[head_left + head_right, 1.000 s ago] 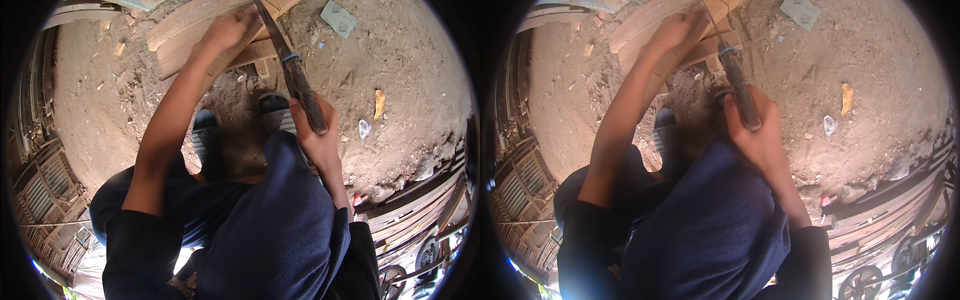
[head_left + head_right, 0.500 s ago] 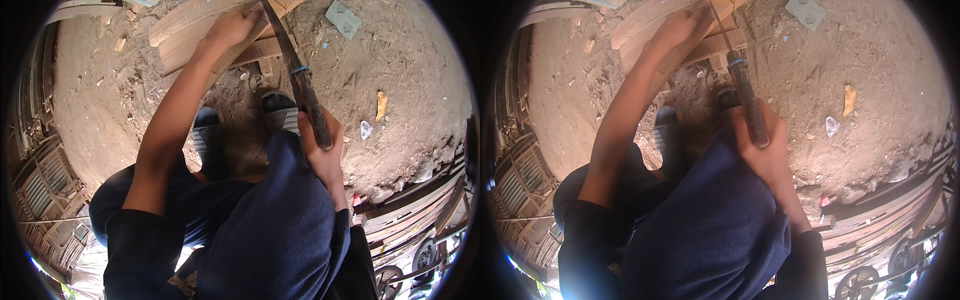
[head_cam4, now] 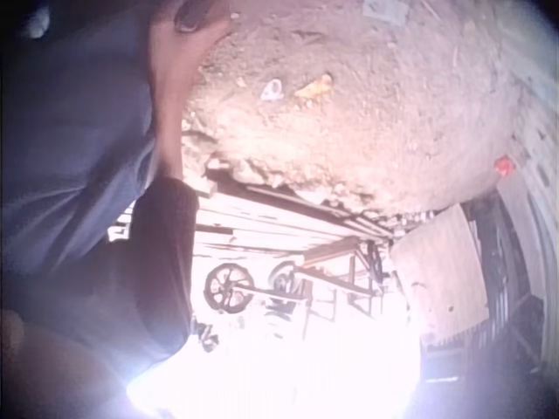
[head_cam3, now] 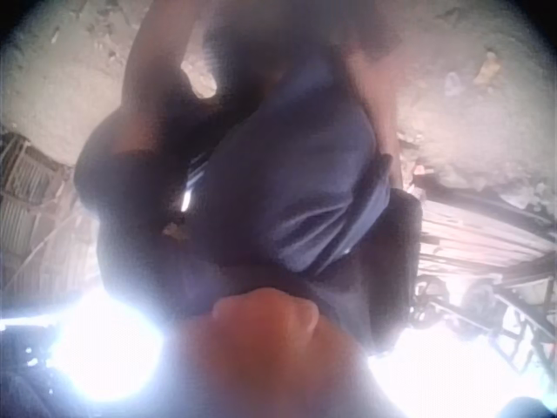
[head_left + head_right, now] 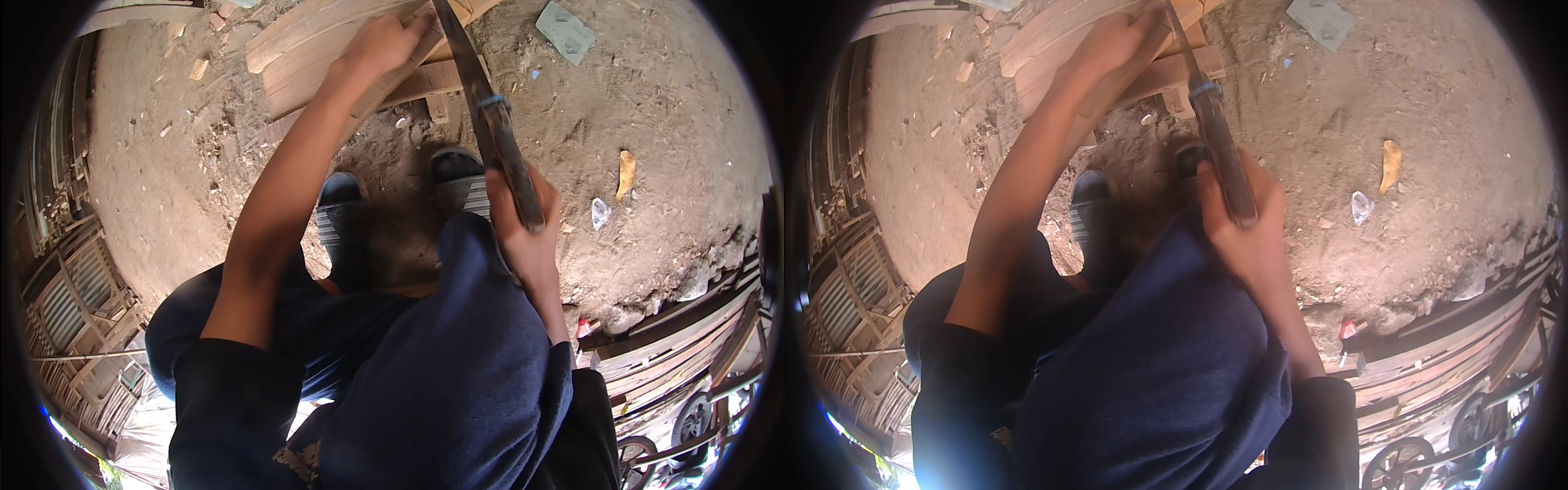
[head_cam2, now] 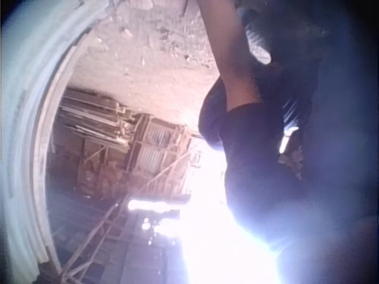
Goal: The person uses a curved blade to cut a piece of wood placed on a small wooden stand. They hold the wood with one hand and repeatedly strike it with the blade to split it into smaller pieces.
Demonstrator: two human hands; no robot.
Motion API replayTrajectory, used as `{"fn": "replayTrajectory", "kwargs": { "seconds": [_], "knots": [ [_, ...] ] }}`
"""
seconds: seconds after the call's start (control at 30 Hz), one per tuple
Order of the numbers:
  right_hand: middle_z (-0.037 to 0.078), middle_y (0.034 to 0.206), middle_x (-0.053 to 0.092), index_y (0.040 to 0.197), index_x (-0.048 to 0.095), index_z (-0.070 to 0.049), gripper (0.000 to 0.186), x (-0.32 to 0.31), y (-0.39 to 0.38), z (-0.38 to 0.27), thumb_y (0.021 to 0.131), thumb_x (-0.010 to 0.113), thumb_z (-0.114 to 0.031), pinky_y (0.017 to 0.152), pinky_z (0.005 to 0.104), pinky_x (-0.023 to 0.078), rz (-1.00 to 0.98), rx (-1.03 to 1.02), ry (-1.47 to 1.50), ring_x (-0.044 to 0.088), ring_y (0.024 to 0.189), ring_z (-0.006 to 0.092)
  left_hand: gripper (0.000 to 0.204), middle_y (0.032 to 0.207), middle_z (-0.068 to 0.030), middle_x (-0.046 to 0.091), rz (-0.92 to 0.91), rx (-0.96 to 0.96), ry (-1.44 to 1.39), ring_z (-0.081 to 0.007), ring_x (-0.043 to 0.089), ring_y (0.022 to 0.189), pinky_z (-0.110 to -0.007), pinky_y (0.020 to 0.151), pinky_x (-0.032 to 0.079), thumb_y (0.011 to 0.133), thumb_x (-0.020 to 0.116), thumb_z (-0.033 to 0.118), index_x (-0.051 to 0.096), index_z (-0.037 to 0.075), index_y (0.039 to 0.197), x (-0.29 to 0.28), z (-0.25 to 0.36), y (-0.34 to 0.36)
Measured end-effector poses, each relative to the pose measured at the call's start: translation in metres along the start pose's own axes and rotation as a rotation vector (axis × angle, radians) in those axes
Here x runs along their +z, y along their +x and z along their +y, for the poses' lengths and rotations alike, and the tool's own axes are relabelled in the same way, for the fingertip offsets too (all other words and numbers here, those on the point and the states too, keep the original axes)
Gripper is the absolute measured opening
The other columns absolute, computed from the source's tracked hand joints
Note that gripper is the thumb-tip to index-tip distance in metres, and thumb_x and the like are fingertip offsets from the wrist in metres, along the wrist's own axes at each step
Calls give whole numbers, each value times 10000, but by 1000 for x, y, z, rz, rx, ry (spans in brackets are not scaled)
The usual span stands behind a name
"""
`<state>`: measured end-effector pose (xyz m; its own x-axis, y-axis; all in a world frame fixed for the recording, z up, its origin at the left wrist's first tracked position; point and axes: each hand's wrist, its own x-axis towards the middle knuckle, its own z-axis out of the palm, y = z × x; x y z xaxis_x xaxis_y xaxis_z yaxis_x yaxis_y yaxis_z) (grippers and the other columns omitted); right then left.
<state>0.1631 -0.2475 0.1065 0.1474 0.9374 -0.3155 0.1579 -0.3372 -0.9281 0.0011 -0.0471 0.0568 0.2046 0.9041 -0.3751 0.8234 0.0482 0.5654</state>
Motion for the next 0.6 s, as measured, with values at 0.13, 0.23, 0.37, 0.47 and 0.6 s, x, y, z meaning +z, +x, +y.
{"fn": "replayTrajectory", "kwargs": {
  "seconds": [0.13, 0.23, 0.37, 0.47, 0.6],
  "knots": [
    [76, 639, 562, 835, 583, 20, 123, 2, 15, -9, 867, 573, -98, 570, 294, 422, -23, -20, -10, 537, 608, 126, 658, 1018, -330, 618, -27, -27, -3, -449, 587, 1033, -449, 874, 451, 933, 390, 549, 637, -46, 1066, -4, 7, -3],
    [79, 633, 555, 815, 574, 24, 140, -2, -3, 1, 866, 581, -106, 564, 299, 418, -3, 0, 13, 531, 604, 123, 648, 1029, -324, 619, 11, 13, 35, -447, 586, 1036, -451, 873, 451, 937, 387, 543, 630, -39, 1088, 2, -2, 4],
    [83, 636, 548, 813, 574, 27, 143, -1, -4, 3, 865, 583, -106, 557, 301, 413, -3, -11, 24, 518, 592, 123, 624, 1043, -324, 614, 42, 53, -4, -449, 579, 1046, -461, 879, 447, 944, 387, 524, 617, -29, 1118, 4, -11, 4],
    [86, 643, 553, 828, 581, 29, 133, 1, 13, -8, 864, 578, -99, 557, 297, 417, -7, -5, -11, 526, 596, 124, 607, 1053, -322, 611, 12, 37, -27, -447, 575, 1055, -459, 888, 444, 948, 390, 509, 615, -26, 1124, 5, -2, 3],
    [83, 634, 549, 832, 583, 28, 132, 0, 2, 0, 867, 580, -99, 552, 295, 415, 1, -34, -6, 523, 598, 118, 584, 1065, -314, 613, -11, 24, 47, -439, 576, 1063, -450, 890, 446, 952, 397, 490, 612, -23, 1132, -5, 12, -8]
  ]
}}
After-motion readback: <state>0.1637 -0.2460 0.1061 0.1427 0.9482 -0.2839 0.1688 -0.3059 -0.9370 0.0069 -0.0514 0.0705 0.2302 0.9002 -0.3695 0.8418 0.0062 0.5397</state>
